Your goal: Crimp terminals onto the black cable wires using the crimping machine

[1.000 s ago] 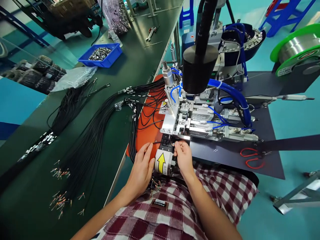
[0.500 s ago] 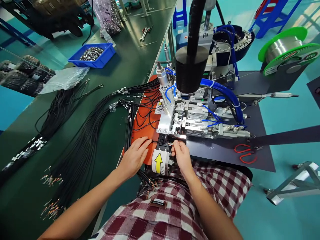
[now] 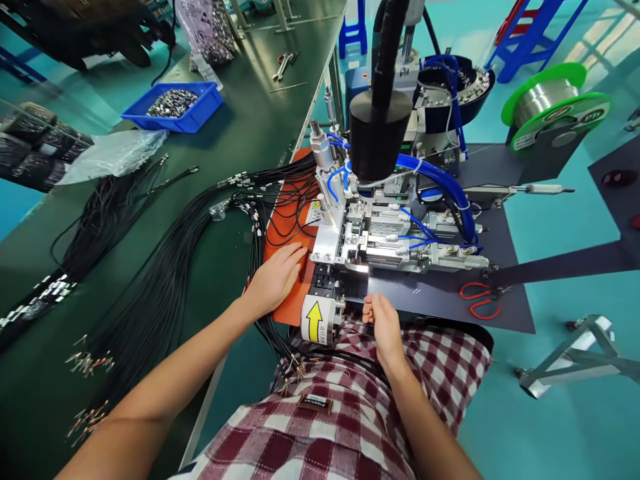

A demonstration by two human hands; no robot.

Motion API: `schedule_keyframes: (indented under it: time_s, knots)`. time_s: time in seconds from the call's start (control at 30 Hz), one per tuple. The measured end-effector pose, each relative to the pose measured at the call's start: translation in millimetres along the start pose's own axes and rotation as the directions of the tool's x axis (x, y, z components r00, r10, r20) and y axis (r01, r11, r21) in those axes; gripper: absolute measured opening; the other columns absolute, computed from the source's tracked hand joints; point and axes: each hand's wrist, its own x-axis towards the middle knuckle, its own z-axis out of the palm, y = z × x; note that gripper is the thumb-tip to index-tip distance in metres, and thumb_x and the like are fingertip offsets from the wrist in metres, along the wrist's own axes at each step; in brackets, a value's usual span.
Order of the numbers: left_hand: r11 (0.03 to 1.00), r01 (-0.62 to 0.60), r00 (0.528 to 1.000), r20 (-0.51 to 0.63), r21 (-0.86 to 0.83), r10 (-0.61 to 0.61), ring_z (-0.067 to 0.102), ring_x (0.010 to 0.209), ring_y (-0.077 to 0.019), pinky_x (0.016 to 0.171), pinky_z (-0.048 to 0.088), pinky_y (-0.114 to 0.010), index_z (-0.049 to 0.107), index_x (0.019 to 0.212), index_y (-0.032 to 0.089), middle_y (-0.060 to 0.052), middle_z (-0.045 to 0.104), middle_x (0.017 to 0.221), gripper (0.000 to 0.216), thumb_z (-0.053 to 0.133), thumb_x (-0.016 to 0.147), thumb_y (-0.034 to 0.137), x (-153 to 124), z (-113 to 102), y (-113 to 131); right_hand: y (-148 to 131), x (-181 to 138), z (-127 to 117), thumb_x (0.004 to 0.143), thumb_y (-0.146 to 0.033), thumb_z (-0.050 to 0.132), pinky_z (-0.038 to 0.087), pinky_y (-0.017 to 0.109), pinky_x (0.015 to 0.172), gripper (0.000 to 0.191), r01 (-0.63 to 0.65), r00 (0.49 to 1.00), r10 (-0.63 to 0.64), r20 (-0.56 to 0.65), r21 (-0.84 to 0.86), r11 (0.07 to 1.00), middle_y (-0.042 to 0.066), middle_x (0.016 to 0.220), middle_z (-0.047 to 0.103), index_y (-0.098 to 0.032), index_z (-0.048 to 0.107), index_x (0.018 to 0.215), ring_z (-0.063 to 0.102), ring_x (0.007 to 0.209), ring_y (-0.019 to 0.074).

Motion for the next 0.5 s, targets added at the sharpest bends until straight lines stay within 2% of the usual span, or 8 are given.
schedule_keyframes:
  time_s: [0.13,0.27,0.4,0.5]
  knots:
    - [0.992,-0.118,0.993,-0.004,-0.043,0.118,0.045,0.126,-0.0222,0.108,0.039,-0.04,0.051,0.126,0.012,-0.013,0.05,0.134,0.037,0.033,0.094,0.017,21,-4,-12,0,-4,-2,0.079,-0.053,0.062,0.038,0.025,0.051,0.035,0.013,1.0,-0.013,0.013,-0.004,1.0,-0.002,0.064,0.052,-0.018,0.062,0.078,0.046,0.052,0.0111]
    - [0.985,-0.171,0.984,0.038,-0.027,0.172,0.047,0.124,-0.0235,0.104,0.043,-0.04,0.049,0.128,0.01,-0.015,0.048,0.136,0.039,0.031,0.094,0.016,18,-11,-16,-1,-8,-4,0.079,-0.051,0.063,0.038,0.025,0.05,0.033,0.009,1.0,-0.009,0.024,-0.007,1.0,-0.001,0.064,0.051,-0.018,0.062,0.077,0.045,0.053,0.0118]
    - [0.966,-0.232,0.969,0.055,-0.112,0.239,0.052,0.12,-0.0215,0.097,0.048,-0.037,0.048,0.128,0.015,-0.014,0.049,0.135,0.04,0.03,0.093,0.013,1,-19,-16,-2,-11,-9,0.076,-0.052,0.066,0.037,0.025,0.049,0.033,-0.024,1.0,0.024,-0.006,-0.011,1.0,-0.001,0.064,0.052,-0.019,0.062,0.075,0.045,0.052,0.012]
    - [0.934,-0.301,0.953,-0.038,-0.19,0.3,0.053,0.116,-0.0209,0.094,0.049,-0.035,0.047,0.129,0.018,-0.014,0.053,0.128,0.039,0.035,0.092,0.013,-33,-29,-13,0,-9,-20,0.074,-0.052,0.067,0.038,0.026,0.049,0.033,-0.026,0.999,0.025,-0.021,-0.032,0.999,-0.001,0.063,0.052,-0.019,0.063,0.075,0.045,0.052,0.013]
